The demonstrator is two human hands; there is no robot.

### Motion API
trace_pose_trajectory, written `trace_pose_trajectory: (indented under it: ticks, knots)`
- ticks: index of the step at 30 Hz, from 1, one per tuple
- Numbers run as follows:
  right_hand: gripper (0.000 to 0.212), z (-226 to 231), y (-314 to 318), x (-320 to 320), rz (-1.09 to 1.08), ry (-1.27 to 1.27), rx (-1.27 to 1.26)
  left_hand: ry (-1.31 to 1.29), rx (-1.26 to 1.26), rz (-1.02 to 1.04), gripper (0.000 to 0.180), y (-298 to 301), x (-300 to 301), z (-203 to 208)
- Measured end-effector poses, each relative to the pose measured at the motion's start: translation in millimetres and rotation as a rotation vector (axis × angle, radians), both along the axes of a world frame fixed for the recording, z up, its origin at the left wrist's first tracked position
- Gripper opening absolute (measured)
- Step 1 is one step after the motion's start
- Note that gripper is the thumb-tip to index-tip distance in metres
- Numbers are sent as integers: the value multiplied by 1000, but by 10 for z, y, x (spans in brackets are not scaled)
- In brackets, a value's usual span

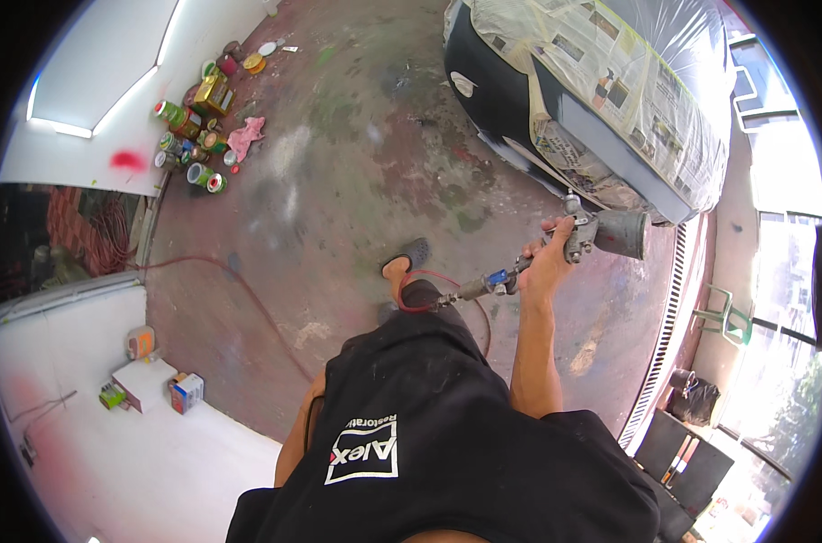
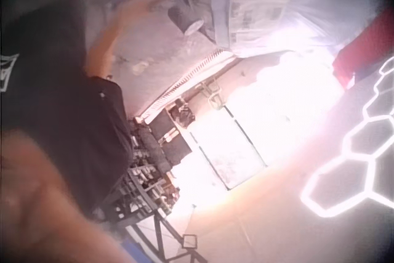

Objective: The person removes a plastic sheet from a car, retrieves a new plastic bag, and discards the old sheet. Then the person squats, mixes paint from several cans into a spray gun, connects an air hose, and begins spray painting the car's hood.

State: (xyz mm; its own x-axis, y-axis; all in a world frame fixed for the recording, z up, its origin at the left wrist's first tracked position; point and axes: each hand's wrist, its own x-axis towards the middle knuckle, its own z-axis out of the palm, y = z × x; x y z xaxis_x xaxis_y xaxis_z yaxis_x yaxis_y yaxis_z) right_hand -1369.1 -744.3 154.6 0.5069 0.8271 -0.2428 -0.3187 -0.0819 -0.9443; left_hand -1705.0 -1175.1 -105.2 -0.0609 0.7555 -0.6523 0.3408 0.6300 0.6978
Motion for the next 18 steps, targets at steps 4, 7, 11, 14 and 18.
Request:
trace_pose_trajectory:
  ticks: [4,7,11,14,18]
  knots:
    - [38,-352,265,-31,-45,40,-88,-94,20,-301,56,1009,-359,-95]
    - [38,-444,486,-14,-86,8,-122,-158,-486,-1,58,2359,-53,846]
    - [37,-548,730,-142,-71,8,-183,129,-247,166,63,3335,-175,1133]
    - [36,-658,960,-177,-106,-13,-225,-33,-128,183,64,4412,37,1076]
    - [35,-1001,1155,-324,-133,-48,-296,-327,-250,201,71,5642,461,571]
